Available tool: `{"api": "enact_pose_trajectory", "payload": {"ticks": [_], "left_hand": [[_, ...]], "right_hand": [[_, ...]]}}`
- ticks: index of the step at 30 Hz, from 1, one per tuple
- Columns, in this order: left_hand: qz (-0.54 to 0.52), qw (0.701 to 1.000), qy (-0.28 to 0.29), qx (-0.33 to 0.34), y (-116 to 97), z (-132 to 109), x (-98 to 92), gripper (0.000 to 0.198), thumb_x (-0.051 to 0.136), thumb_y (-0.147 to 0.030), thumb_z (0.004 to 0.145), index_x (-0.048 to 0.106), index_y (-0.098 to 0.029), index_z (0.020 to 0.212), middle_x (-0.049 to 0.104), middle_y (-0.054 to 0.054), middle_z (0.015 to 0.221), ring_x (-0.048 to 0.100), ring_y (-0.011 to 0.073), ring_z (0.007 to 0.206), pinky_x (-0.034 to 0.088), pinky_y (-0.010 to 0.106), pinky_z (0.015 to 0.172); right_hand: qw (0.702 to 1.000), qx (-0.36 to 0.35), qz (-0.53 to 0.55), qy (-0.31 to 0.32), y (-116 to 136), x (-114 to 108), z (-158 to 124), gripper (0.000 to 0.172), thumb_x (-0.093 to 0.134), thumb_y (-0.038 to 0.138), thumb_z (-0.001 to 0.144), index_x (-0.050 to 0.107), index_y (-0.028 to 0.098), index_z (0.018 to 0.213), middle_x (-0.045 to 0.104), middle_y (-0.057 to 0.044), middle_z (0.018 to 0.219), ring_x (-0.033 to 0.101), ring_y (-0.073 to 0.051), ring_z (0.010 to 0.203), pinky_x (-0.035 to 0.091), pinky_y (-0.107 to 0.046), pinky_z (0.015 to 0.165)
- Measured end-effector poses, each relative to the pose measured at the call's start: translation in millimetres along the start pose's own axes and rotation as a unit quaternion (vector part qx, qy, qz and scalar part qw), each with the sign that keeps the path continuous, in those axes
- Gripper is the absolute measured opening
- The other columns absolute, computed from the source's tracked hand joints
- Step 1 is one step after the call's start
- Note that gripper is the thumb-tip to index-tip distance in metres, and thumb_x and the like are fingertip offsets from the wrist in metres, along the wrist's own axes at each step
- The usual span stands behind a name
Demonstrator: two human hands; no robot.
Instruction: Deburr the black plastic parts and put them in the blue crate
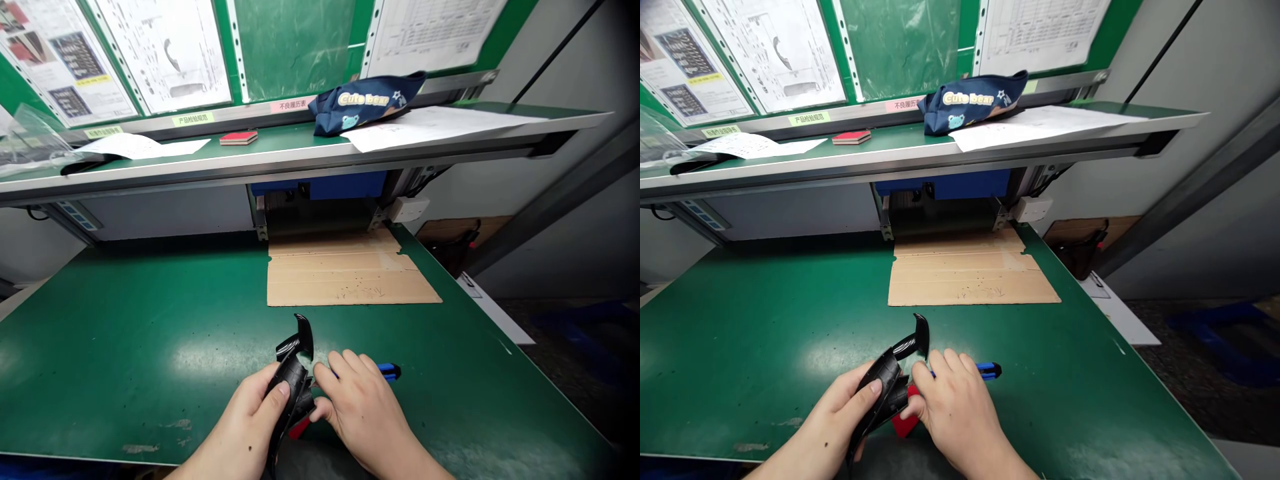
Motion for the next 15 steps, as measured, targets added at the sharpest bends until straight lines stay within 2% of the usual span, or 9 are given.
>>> {"api": "enact_pose_trajectory", "payload": {"ticks": [4,6,9,12,15], "left_hand": [[0.032,0.998,0.008,0.061,-11.7,0.3,1.5,0.034,0.045,-0.044,0.092,0.063,-0.017,0.099,0.065,0.004,0.091,0.055,0.0156,0.076,0.046,0.027,0.075],[0.045,0.995,0.027,0.086,-14.2,-0.1,3.6,0.033,0.042,-0.041,0.094,0.063,-0.016,0.094,0.066,0.004,0.089,0.056,0.0174,0.083,0.044,0.027,0.078],[0.057,0.992,0.045,0.108,-13.7,-0.8,6.5,0.035,0.039,-0.041,0.095,0.063,-0.015,0.09,0.066,0.005,0.087,0.055,0.0161,0.079,0.044,0.025,0.072],[0.032,0.996,0.018,0.077,-8.6,0.0,6.9,0.036,0.044,-0.045,0.092,0.063,-0.016,0.1,0.061,0.002,0.077,0.051,0.0111,0.062,0.042,0.021,0.058],[-0.012,1.0,-0.011,0.026,-2.6,0.7,7.8,0.047,0.047,-0.051,0.089,0.056,-0.017,0.12,0.053,-0.003,0.066,0.041,0.0067,0.045,0.035,0.019,0.042]], "right_hand": [[1.0,0.0,0.019,-0.006,-2.9,7.4,-2.9,0.024,0.055,0.04,0.088,0.05,0.022,0.074,0.052,0.0,0.073,0.038,-0.019,0.068,0.02,-0.034,0.063],[1.0,-0.003,0.025,0.001,-4.0,10.0,-3.9,0.023,0.054,0.038,0.089,0.05,0.022,0.073,0.052,0.0,0.072,0.039,-0.019,0.067,0.02,-0.034,0.063],[0.997,-0.014,0.067,0.035,-5.6,11.7,-3.2,0.031,0.043,0.042,0.094,0.048,0.022,0.071,0.053,0.0,0.069,0.042,-0.018,0.065,0.022,-0.033,0.062],[0.975,-0.032,0.205,0.08,-5.2,11.6,-1.2,0.049,0.024,0.058,0.095,0.041,0.022,0.067,0.05,0.002,0.064,0.043,-0.016,0.061,0.027,-0.031,0.062],[0.946,0.012,0.32,0.042,-7.5,7.8,0.4,0.057,0.018,0.073,0.085,0.036,0.022,0.068,0.045,0.003,0.064,0.042,-0.015,0.06,0.03,-0.029,0.06]]}}
Point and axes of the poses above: each hand's wrist, its own z-axis towards the middle knuckle, its own x-axis out of the palm, y = z × x, the point moved 4 cm from there along z, towards the middle knuckle
